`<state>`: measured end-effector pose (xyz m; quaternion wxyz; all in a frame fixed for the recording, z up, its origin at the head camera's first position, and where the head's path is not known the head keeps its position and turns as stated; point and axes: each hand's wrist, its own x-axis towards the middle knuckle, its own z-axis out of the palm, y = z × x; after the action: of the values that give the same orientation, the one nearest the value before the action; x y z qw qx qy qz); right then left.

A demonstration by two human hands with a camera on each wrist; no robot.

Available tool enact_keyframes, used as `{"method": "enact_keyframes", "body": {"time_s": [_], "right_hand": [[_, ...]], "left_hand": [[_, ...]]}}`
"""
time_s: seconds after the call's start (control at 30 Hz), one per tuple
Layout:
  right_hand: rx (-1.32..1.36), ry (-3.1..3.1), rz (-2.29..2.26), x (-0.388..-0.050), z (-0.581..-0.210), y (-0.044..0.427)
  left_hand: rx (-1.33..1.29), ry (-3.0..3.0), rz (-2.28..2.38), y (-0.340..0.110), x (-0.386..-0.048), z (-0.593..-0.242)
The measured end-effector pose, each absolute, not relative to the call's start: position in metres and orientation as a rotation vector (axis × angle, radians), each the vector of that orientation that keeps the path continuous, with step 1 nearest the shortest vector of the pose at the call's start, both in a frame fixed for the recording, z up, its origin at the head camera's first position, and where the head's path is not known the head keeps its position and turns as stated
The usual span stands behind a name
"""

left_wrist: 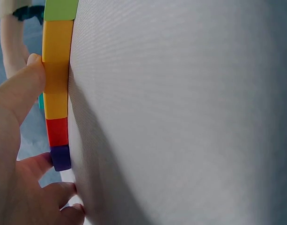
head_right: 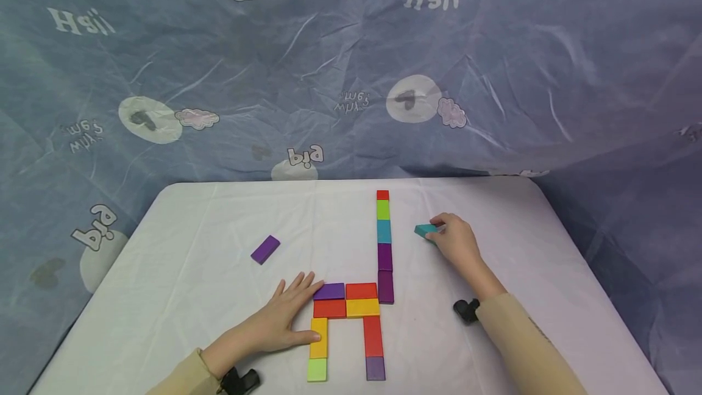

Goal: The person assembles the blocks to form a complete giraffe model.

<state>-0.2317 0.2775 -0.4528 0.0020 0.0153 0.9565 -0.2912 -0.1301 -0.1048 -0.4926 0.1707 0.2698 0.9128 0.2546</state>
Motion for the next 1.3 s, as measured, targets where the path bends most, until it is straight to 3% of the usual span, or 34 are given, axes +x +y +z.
{"method": "enact_keyframes", "body": {"time_s": [0.57,0.97,1.3], "right_hand": [[0.112,3.149,-0.897,-0.3,-0.463,0.237],[-0.026,3.326,-0.452,-0.274,-0.458,0.215],[0.105,3.2,-0.464,-0.266,-0.457,0.198]], "left_hand": [[0.778,2.58,0.759,-0.105,-0.129,-0.492],[0.789,2.601,0.727,-0.106,-0.13,-0.493],[0.783,2.587,0.738,-0.106,-0.131,-0.492]]}}
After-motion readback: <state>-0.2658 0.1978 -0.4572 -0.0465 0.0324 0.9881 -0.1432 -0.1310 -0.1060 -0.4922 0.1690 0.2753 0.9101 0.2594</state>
